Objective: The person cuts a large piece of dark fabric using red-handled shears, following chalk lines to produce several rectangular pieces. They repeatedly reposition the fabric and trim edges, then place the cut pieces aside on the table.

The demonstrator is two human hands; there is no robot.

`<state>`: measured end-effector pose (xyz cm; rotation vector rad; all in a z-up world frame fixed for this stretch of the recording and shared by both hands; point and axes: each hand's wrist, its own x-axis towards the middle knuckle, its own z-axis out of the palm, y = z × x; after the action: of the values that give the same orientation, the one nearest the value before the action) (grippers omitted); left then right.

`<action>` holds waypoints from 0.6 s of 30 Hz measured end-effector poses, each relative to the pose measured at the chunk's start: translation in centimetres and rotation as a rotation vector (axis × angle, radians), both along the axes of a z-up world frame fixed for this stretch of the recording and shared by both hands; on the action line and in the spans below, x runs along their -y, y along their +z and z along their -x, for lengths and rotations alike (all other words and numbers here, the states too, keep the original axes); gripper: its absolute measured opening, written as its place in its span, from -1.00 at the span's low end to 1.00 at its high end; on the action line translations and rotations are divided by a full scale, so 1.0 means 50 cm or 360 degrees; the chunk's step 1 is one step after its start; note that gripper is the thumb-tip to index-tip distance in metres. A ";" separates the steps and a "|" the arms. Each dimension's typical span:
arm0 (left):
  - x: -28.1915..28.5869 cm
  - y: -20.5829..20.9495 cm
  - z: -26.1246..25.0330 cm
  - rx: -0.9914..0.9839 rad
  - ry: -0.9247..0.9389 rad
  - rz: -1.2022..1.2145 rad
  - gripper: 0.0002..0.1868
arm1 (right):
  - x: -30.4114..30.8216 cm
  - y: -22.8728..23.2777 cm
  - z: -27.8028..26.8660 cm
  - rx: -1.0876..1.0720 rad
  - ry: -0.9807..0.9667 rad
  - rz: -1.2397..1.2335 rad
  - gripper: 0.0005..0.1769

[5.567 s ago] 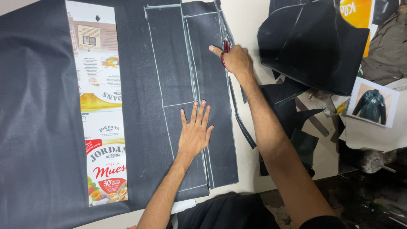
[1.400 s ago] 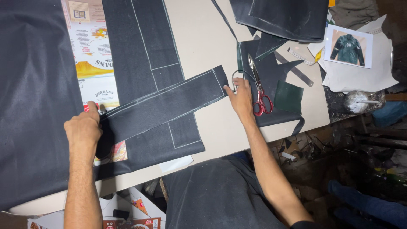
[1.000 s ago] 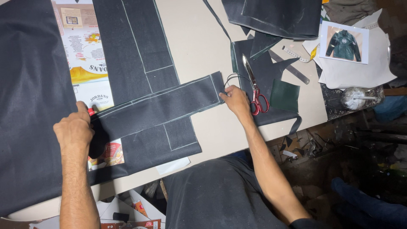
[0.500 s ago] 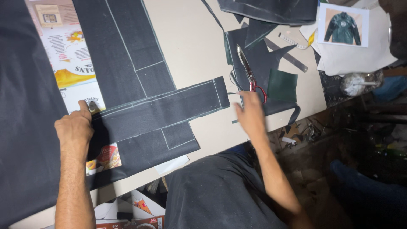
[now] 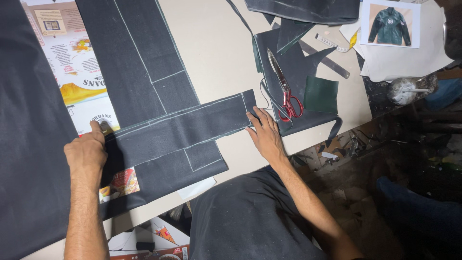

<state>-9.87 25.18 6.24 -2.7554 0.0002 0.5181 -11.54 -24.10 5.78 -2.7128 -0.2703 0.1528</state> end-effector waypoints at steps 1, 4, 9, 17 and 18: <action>0.001 0.001 -0.001 0.0012 -0.0005 0.0001 -0.13 | 0.003 -0.001 0.002 0.0011 0.0003 -0.0020 -0.45; 0.002 0.010 -0.001 0.0025 -0.0018 0.0005 -0.10 | 0.008 -0.001 0.000 0.0051 0.0012 -0.0033 -0.47; 0.001 0.031 -0.013 -0.0065 0.0114 0.0052 -0.20 | 0.006 0.010 -0.002 0.0073 -0.0015 -0.0038 -0.48; -0.004 0.008 -0.013 0.0043 -0.0062 -0.0056 -0.11 | 0.007 0.011 -0.084 0.0029 -0.0005 -0.0086 -0.60; -0.005 0.005 -0.013 0.0045 -0.0084 -0.0078 -0.11 | 0.007 0.008 -0.107 0.0106 0.0025 -0.0087 -0.58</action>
<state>-9.21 25.41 6.51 -2.7065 0.0530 0.4592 -6.17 -24.43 6.16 -2.6650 -0.3109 0.0586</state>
